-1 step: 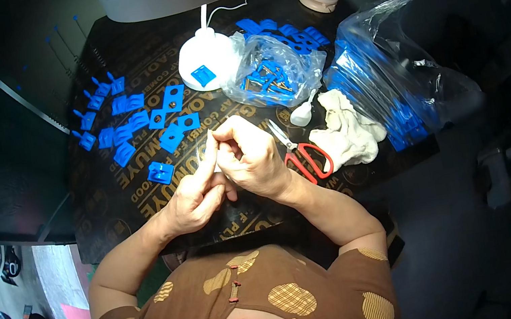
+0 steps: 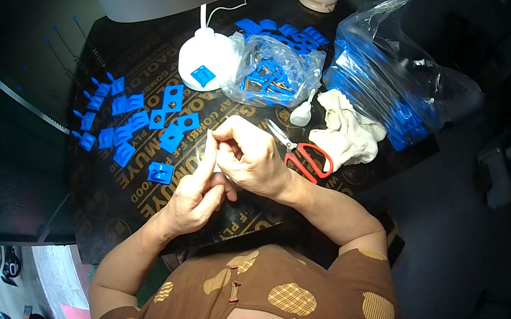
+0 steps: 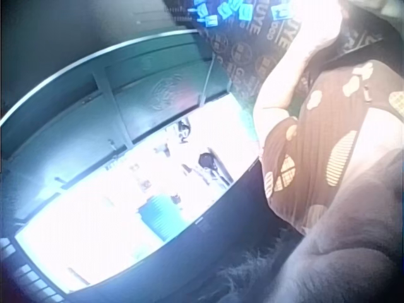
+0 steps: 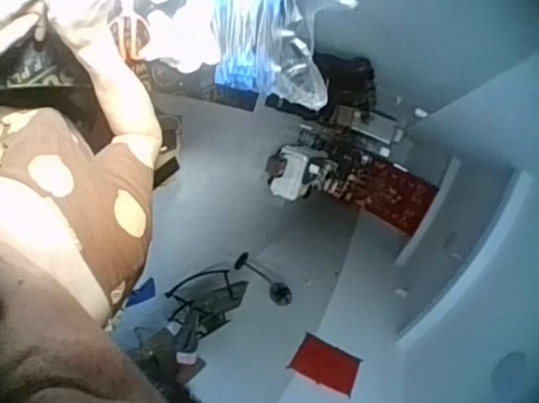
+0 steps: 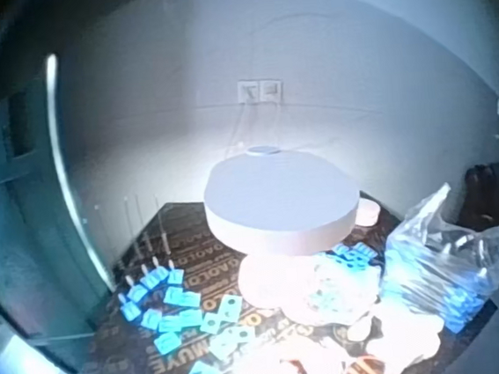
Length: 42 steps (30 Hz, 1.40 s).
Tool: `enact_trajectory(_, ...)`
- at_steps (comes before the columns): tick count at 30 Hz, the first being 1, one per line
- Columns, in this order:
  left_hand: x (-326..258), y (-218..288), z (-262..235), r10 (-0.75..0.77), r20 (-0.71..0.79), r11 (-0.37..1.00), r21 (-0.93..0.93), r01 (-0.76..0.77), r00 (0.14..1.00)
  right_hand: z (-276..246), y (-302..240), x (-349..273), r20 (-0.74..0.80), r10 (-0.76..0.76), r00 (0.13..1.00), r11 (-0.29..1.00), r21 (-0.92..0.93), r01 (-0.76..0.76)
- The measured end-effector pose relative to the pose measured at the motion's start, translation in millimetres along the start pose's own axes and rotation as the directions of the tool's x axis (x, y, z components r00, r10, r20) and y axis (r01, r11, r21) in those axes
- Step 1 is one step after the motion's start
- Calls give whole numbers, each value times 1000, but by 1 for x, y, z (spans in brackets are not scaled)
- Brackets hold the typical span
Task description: Assembling small blue plastic components with metal springs and wires at a workstation.
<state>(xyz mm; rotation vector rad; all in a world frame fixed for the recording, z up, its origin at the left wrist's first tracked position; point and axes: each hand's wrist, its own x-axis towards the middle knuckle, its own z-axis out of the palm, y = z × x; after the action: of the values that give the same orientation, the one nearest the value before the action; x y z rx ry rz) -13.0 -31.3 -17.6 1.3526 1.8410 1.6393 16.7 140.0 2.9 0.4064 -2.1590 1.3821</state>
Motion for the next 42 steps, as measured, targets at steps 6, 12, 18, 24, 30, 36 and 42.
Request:
enact_trajectory(6, 5, 15, -15, -192, 94, 747, -632, 207, 977, 8, 19, -2, -157, 9, 987, 998, 66, 1)
enact_trajectory(12, 7, 22, -24, -254, 19, 440, -888, 133, 967, 2, 2, 3, -110, -12, 994, 988, -154, -5)
enact_trajectory(18, 7, 17, -23, -208, 7, 304, -950, 71, 978, 3, 4, 5, -81, -181, 980, 956, -248, 156)
enact_trajectory(24, 8, 13, -25, -132, 82, 285, -952, 117, 988, 5, 4, 7, -38, -283, 958, 910, -326, 256)
enact_trajectory(30, 7, 15, -25, -159, 91, 327, -935, 140, 983, 4, 9, 9, -3, -392, 920, 866, -339, 367)
enact_trajectory(36, 4, 15, -26, -171, 151, 400, -892, 208, 974, 3, 7, 8, 36, -410, 911, 840, -375, 393)
enact_trajectory(42, 5, 19, -25, -154, 197, 391, -888, 243, 968, 1, 6, 7, 61, -407, 911, 815, -427, 392)
